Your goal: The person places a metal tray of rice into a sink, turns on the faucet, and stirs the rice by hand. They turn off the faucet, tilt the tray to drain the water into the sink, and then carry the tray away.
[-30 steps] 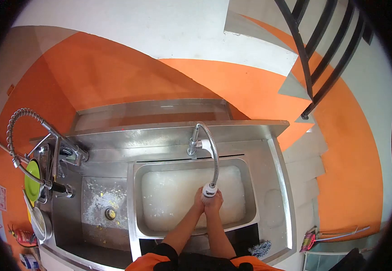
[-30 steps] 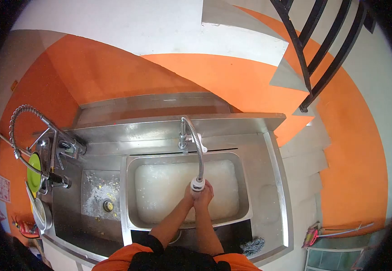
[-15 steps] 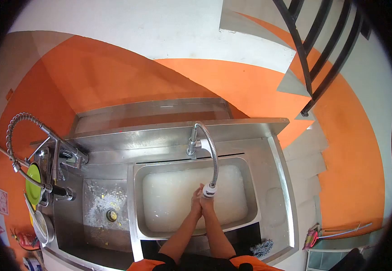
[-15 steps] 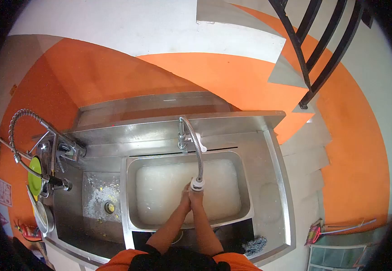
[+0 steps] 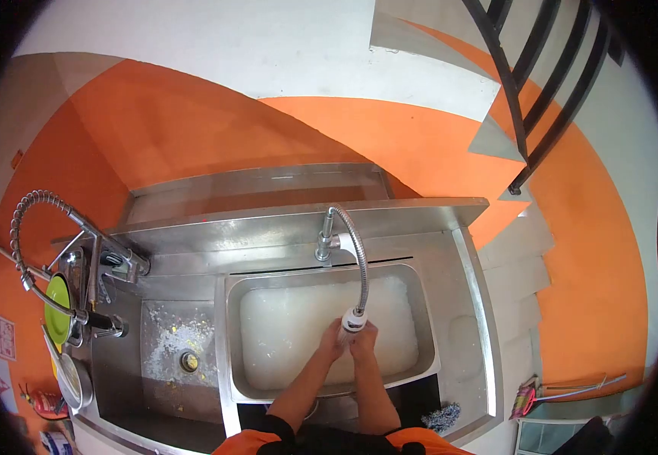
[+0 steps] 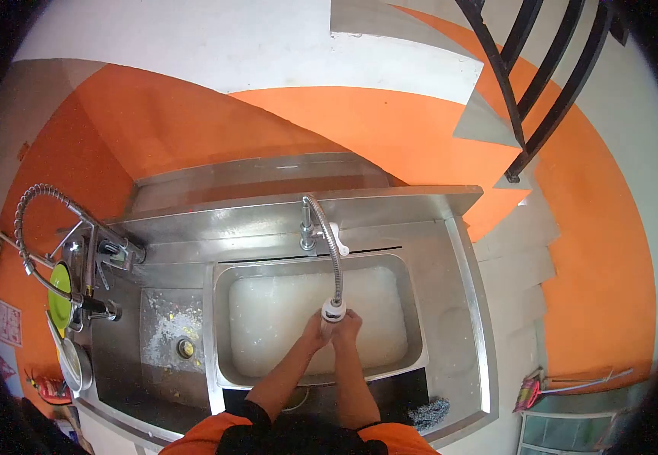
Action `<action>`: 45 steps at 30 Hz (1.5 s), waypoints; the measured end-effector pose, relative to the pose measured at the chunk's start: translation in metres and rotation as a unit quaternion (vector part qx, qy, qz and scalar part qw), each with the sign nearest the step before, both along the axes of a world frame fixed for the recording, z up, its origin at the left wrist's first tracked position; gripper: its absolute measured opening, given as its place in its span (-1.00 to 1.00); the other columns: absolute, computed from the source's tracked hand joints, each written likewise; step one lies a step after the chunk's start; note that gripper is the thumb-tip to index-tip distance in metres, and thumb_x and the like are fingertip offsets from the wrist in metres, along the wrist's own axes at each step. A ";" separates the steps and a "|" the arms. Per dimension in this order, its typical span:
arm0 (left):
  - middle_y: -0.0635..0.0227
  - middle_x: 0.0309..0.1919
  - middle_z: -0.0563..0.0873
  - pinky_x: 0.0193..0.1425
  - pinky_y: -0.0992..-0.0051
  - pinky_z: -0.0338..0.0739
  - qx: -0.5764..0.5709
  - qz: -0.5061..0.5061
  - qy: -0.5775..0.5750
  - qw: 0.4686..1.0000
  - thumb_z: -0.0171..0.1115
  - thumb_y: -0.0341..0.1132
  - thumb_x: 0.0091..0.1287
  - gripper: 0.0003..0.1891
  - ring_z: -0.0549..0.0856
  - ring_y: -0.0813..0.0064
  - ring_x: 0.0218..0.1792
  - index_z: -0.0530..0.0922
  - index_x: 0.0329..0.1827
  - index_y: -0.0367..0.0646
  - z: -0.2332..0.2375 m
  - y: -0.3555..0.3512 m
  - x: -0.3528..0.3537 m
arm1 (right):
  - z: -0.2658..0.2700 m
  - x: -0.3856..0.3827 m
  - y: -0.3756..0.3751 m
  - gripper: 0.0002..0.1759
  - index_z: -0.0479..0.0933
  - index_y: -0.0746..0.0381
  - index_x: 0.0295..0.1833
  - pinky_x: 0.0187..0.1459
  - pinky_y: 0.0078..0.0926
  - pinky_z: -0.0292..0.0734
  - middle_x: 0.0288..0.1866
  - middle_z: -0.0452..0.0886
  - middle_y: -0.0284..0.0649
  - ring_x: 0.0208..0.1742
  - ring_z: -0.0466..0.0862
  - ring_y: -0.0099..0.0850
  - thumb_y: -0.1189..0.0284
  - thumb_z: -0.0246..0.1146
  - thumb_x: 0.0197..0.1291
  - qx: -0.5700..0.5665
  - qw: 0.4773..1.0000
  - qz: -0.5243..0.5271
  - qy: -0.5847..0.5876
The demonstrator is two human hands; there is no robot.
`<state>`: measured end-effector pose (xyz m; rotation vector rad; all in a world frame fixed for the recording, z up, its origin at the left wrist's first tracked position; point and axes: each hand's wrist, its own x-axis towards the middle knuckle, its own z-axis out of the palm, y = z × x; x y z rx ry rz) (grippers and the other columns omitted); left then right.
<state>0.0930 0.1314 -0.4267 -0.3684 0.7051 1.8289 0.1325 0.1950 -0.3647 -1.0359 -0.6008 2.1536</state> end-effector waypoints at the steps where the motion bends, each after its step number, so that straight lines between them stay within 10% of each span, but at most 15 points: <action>1: 0.36 -0.11 0.66 0.01 0.42 0.54 -0.011 -0.024 0.163 0.986 0.06 -0.15 0.31 -0.66 0.65 0.39 -0.11 0.52 0.01 -0.18 -0.007 0.001 0.005 | -0.001 0.009 0.011 -0.83 0.53 0.29 -0.39 -0.49 -0.59 0.43 -0.49 0.54 -0.25 -0.54 0.51 -0.50 0.47 0.13 0.22 0.060 0.987 0.057 -0.136; 2: 0.36 -0.11 0.66 0.01 0.42 0.54 -0.012 -0.024 0.161 0.987 0.06 -0.15 0.31 -0.66 0.65 0.39 -0.11 0.52 0.01 -0.18 -0.015 -0.002 0.010 | -0.002 0.015 0.019 -0.78 0.53 0.27 -0.49 -0.56 -0.62 0.35 -0.55 0.50 -0.29 -0.59 0.45 -0.54 0.46 0.16 0.21 0.119 0.949 0.113 -0.268; 5: 0.33 -0.19 0.70 -0.06 0.45 0.56 0.001 -0.056 0.186 0.981 0.17 -0.09 0.26 -0.64 0.68 0.46 -0.20 0.59 -0.03 -0.15 0.013 -0.018 0.021 | 0.021 -0.003 0.049 -0.80 0.53 0.26 -0.47 -0.45 -0.67 0.29 -0.53 0.50 -0.39 -0.50 0.44 -0.59 0.42 0.22 0.18 0.289 0.940 0.136 -0.119; 7: 0.26 -0.28 0.72 -0.11 0.44 0.57 -0.205 -0.376 0.541 0.724 0.21 -0.06 0.24 -0.66 0.70 0.45 -0.26 0.65 -0.11 -0.13 0.075 -0.042 0.021 | 0.052 -0.020 0.068 -0.80 0.57 0.33 -0.16 -0.37 -0.72 0.39 -0.36 0.58 -0.35 -0.34 0.55 -0.57 0.45 0.13 0.21 0.317 0.927 0.178 -0.097; 14: 0.20 -0.24 0.71 -0.13 0.34 0.56 -0.279 -0.248 0.682 0.628 0.12 -0.14 0.31 -0.69 0.70 0.25 -0.25 0.58 -0.02 -0.12 0.117 -0.156 0.029 | 0.055 -0.025 0.073 -0.76 0.50 0.40 -0.05 -0.08 -0.55 0.57 -0.25 0.57 -0.21 -0.20 0.59 -0.44 0.56 0.15 0.16 0.310 0.907 0.275 -0.068; 17: 0.22 -0.26 0.71 -0.18 0.31 0.57 -0.379 -0.174 0.685 0.597 0.11 -0.21 0.28 -0.73 0.70 0.22 -0.27 0.57 -0.03 -0.08 0.117 -0.193 0.025 | 0.029 0.002 0.044 -0.82 0.46 0.40 -0.10 0.10 -0.30 0.56 -0.22 0.54 -0.12 -0.18 0.60 -0.29 0.55 0.13 0.20 0.152 0.921 0.358 -0.023; 19: 0.23 -0.28 0.71 -0.20 0.29 0.58 -0.435 -0.120 0.663 0.598 0.11 -0.23 0.27 -0.75 0.70 0.23 -0.28 0.57 -0.05 -0.07 0.120 -0.197 0.030 | 0.007 0.008 0.020 -0.84 0.41 0.35 -0.14 0.15 -0.06 0.51 -0.23 0.52 -0.08 -0.20 0.59 -0.18 0.48 0.11 0.24 -0.183 0.960 0.162 0.134; 24: 0.30 -0.35 0.70 -0.27 0.31 0.58 -0.493 -0.145 0.612 0.601 0.14 -0.28 0.24 -0.83 0.71 0.34 -0.32 0.56 -0.14 -0.03 0.145 -0.180 0.035 | -0.014 0.020 -0.005 -0.76 0.38 0.30 -0.07 0.16 0.08 0.43 -0.07 0.50 0.01 -0.06 0.55 -0.04 0.35 0.01 0.30 -0.381 0.910 0.044 0.155; 26: 0.35 -0.36 0.69 -0.28 0.32 0.58 -0.504 -0.107 0.634 0.577 0.15 -0.30 0.23 -0.83 0.71 0.36 -0.33 0.56 -0.13 -0.01 0.146 -0.180 0.031 | 0.009 0.026 -0.008 -0.70 0.40 0.26 0.01 0.05 -0.02 0.50 -0.01 0.51 -0.04 0.00 0.54 -0.04 0.30 -0.01 0.31 -0.308 0.904 0.259 0.144; 31: 0.45 -0.39 0.68 -0.31 0.35 0.58 -0.460 -0.080 0.642 0.609 0.23 -0.29 0.19 -0.81 0.70 0.43 -0.35 0.57 -0.13 0.01 0.120 -0.190 0.030 | 0.016 -0.001 0.042 -0.62 0.42 0.24 0.08 -0.05 -0.24 0.51 0.02 0.56 -0.13 -0.02 0.57 -0.17 0.22 -0.03 0.32 0.037 0.965 0.248 0.074; 45: 0.47 -0.42 0.73 -0.32 0.36 0.60 -0.511 -0.125 0.660 0.536 0.25 -0.06 0.13 -0.74 0.73 0.46 -0.42 0.63 -0.28 -0.02 0.126 -0.184 0.034 | 0.128 -0.110 0.127 -0.62 0.50 0.27 -0.39 -0.66 -0.65 0.31 -0.64 0.41 -0.43 -0.68 0.42 -0.58 0.19 0.04 0.32 0.292 0.876 0.345 -0.168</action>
